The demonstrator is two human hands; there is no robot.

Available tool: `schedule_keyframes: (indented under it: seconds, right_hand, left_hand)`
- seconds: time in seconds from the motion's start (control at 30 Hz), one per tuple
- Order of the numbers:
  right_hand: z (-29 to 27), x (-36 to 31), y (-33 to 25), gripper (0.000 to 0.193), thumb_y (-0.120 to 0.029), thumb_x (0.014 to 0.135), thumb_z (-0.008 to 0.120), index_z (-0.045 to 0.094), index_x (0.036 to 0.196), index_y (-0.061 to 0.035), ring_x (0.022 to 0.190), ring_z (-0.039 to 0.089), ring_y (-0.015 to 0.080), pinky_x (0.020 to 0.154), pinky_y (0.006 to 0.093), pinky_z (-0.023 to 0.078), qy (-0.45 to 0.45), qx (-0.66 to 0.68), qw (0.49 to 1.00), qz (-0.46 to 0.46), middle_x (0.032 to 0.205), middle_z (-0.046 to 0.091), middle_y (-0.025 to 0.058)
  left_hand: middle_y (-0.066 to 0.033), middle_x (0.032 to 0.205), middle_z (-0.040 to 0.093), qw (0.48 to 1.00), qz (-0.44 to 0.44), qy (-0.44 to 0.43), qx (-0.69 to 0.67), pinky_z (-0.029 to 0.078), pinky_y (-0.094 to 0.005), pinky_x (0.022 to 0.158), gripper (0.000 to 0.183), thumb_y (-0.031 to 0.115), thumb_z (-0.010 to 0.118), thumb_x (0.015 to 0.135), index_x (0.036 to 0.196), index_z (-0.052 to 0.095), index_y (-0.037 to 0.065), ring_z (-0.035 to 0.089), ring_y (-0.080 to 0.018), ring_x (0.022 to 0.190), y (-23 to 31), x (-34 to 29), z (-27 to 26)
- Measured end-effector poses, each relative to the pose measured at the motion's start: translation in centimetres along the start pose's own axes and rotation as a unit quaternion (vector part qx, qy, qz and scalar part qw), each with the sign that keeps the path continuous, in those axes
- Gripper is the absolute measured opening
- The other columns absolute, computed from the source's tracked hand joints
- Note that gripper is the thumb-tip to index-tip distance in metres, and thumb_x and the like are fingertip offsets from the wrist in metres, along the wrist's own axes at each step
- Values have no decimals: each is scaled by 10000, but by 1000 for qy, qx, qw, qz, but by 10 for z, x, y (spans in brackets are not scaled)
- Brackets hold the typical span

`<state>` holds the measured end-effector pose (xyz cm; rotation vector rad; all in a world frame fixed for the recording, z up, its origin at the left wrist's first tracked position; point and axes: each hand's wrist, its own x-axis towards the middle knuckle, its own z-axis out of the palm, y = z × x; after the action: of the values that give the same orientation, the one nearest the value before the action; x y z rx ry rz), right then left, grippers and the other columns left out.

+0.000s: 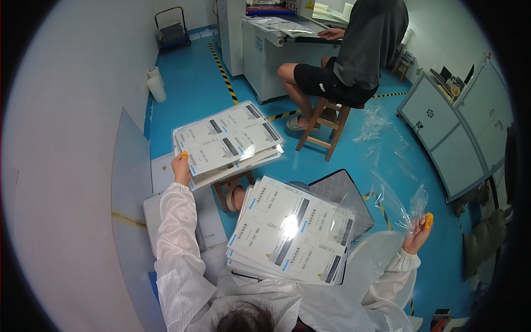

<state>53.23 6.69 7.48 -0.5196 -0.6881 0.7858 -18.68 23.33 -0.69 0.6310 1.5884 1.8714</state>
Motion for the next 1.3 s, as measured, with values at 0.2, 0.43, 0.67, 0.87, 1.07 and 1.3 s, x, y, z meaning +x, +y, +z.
schedule_keyframes:
  seconds: [0.2, 0.43, 0.67, 0.87, 1.07, 1.3]
  right_hand:
    - [64, -18, -4, 167, -223, 933, 407, 438, 914, -60, 452, 273, 40, 415, 167, 256, -45, -46, 996, 67, 646, 356, -10]
    - [150, -78, 62, 234, -280, 864, 526, 462, 961, -77, 454, 387, 53, 432, 173, 337, -204, -206, 933, 212, 618, 442, -15]
    - [181, -177, 165, 134, -65, 815, 557, 527, 931, -5, 655, 567, 136, 617, 244, 450, -601, -388, 664, 219, 742, 589, 62]
    - [154, -205, 215, 140, -55, 833, 554, 522, 937, 34, 711, 527, 78, 646, 201, 427, -480, -352, 728, 340, 788, 581, 36]
    - [164, -217, 213, 181, -88, 799, 600, 524, 876, 58, 558, 428, 85, 528, 223, 384, -453, -325, 773, 302, 639, 501, 60]
    - [221, -251, 182, 343, -229, 687, 726, 542, 852, 9, 624, 559, 279, 583, 345, 446, -568, -383, 697, 212, 734, 566, 144]
  left_hand:
    - [-96, 934, 613, 993, -11, -32, 114, 435, -227, 691, 272, 69, 505, 872, 1085, 541, -96, 558, -124, 786, -11, -10, -14]
    - [-154, 950, 621, 935, 93, -20, 341, 441, -237, 728, 354, 122, 574, 814, 1116, 535, -60, 588, -168, 820, 31, -74, -25]
    - [-150, 900, 649, 859, -45, -383, 337, 462, -281, 711, 260, 99, 574, 791, 1033, 614, 12, 608, -196, 747, 15, -206, -47]
    - [-188, 927, 628, 803, 1, -417, 426, 472, -323, 728, 239, 88, 580, 750, 971, 646, 23, 615, -284, 764, 21, -273, -62]
    - [-113, 849, 634, 860, -76, -378, 334, 474, -254, 706, 234, -13, 551, 771, 999, 600, -27, 597, -165, 744, 41, -280, -52]
    - [-63, 734, 596, 890, -134, -374, 223, 471, -245, 590, 295, -16, 569, 745, 1039, 550, -11, 582, -125, 634, 23, -280, -53]
